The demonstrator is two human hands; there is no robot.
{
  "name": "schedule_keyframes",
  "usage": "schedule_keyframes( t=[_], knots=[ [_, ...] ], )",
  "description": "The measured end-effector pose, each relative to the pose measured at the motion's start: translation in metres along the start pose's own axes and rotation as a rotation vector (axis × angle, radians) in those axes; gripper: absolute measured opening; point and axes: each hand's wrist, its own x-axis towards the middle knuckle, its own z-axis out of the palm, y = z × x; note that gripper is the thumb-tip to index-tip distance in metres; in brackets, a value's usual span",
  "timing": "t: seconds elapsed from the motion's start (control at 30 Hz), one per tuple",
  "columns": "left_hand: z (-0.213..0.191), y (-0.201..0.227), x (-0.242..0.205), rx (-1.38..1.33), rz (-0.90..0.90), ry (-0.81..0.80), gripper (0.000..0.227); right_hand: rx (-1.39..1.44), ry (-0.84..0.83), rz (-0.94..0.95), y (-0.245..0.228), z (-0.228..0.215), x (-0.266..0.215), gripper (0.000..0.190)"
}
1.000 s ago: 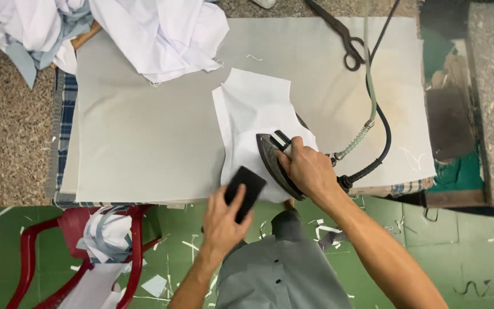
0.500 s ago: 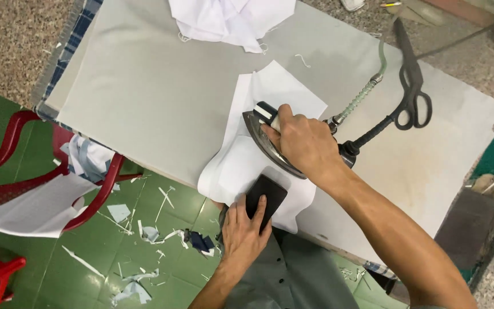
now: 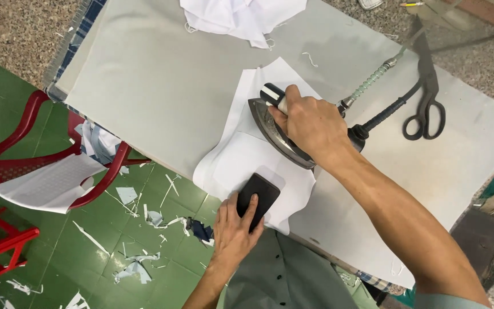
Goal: The person irons a white garment on a worktable using a steam iron and a black pressing block. They repeatedly smooth the fabric, apply the iron, and use the block to press seams and edges. The person also folds the garment and continues ironing different sections.
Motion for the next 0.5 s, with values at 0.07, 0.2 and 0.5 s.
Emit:
schedule_keyframes(
  t=[0.07,0.2,0.5],
  knots=[
    [0.0,0.0,-0.001,-0.003,-0.001,0.0,0.067,0.01,-0.012,0.014,0.004,-0.002,0.001,0.054],
    [-0.005,0.002,0.002,-0.019,0.004,-0.001,0.065,0.056,-0.103,0.067,0.008,-0.014,0.0,0.054],
    [0.005,0.01,0.031,-0.034,0.043,0.077,0.061,0.134,-0.024,0.019,0.022,-0.045,-0.02,0.038]
  ],
)
